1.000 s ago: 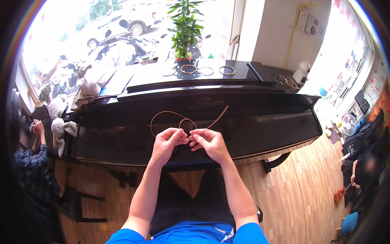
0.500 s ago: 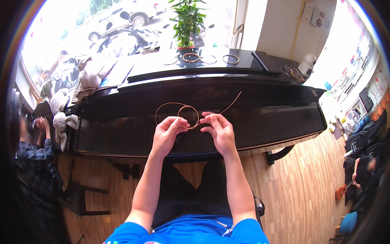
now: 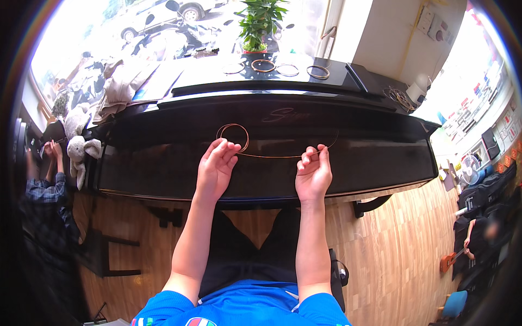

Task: The person bends and shapes thin copper and silver wires into circular loops by hand. They repeatedly form loops, adjust their size, and place finished loops on a black piano surface. The person handles each wire individually and arranges the completed loops in a row.

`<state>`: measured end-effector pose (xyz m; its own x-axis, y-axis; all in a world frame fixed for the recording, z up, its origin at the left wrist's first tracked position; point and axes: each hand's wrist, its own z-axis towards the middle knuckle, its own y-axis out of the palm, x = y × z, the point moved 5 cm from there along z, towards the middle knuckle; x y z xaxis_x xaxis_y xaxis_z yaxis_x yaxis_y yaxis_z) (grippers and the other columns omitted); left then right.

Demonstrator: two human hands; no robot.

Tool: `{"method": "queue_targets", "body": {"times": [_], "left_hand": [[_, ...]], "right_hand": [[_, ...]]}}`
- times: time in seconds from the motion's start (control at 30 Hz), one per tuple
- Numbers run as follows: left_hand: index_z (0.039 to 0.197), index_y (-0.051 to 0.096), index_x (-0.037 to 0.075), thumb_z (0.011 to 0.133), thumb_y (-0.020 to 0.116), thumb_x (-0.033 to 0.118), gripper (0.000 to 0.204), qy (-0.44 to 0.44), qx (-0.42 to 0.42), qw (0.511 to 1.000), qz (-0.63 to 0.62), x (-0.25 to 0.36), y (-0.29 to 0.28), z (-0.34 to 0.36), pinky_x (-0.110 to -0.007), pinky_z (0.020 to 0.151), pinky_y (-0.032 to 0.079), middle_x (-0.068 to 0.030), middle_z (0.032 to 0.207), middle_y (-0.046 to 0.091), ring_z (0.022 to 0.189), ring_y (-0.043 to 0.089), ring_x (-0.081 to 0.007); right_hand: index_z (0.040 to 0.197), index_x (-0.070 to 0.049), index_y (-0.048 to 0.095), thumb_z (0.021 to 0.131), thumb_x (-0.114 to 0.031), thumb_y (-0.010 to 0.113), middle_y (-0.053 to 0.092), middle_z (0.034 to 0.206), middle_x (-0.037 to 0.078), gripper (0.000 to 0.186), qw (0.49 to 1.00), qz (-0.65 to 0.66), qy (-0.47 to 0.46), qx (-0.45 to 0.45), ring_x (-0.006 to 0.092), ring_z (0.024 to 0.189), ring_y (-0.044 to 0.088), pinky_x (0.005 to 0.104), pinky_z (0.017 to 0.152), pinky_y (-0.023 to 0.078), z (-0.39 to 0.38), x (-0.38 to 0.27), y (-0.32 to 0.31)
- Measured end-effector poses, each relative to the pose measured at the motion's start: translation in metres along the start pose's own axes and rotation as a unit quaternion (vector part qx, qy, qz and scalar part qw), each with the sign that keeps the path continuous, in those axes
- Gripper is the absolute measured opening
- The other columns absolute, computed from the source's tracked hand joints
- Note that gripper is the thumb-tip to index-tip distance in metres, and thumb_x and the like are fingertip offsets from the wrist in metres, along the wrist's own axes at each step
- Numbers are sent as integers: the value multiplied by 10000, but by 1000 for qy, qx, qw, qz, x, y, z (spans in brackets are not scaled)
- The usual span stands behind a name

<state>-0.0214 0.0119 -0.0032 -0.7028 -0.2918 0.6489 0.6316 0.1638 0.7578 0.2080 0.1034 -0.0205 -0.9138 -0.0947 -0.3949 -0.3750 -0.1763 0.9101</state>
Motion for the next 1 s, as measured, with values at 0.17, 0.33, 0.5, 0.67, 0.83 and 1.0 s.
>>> {"method": "queue_targets", "body": {"times": [0.17,0.33,0.5,0.67,0.83,1.0], "left_hand": [[1117,595,70,1002,589,158,145,-14,21,998,-58,1,-8,3,-265,807,535,-27,948,658,983,675,-166],[1119,602,35,1042,529,229,221,-25,26,999,-35,1,2,2,-276,742,520,-19,813,596,831,633,-152],[1087,618,-14,1063,500,257,297,-11,-60,993,106,3,11,13,-265,649,457,7,656,461,638,518,-122],[1078,633,-6,1064,507,269,303,52,-84,975,200,6,7,15,-264,659,481,4,659,474,645,532,-110],[1086,637,-8,1059,516,268,302,74,-50,976,200,2,6,15,-251,638,499,-16,732,551,636,579,-113],[1070,652,-8,1049,541,263,294,57,-48,973,219,0,3,11,-228,560,480,-12,768,569,591,569,-98]], "right_hand": [[1116,-86,561,1086,-268,415,586,847,51,235,1000,-11,-16,25,127,679,527,255,558,439,3,-4,-2],[1237,-79,544,1082,-271,429,609,850,50,272,993,-102,-43,44,115,658,533,255,555,448,-2,-6,8],[1322,-51,557,1086,-237,433,594,778,31,325,983,-176,-39,-18,69,530,464,225,470,398,-5,-3,18],[1284,-24,608,1070,-201,482,523,670,-4,304,961,-266,-14,-79,18,474,355,179,401,275,-14,2,26],[1262,-18,622,1039,-136,531,578,715,2,269,917,-391,29,-71,8,484,390,165,405,304,-24,-9,35],[1192,-31,629,1045,-158,529,634,815,45,218,942,-334,-7,-46,27,498,435,180,424,376,-27,-36,35]]}}
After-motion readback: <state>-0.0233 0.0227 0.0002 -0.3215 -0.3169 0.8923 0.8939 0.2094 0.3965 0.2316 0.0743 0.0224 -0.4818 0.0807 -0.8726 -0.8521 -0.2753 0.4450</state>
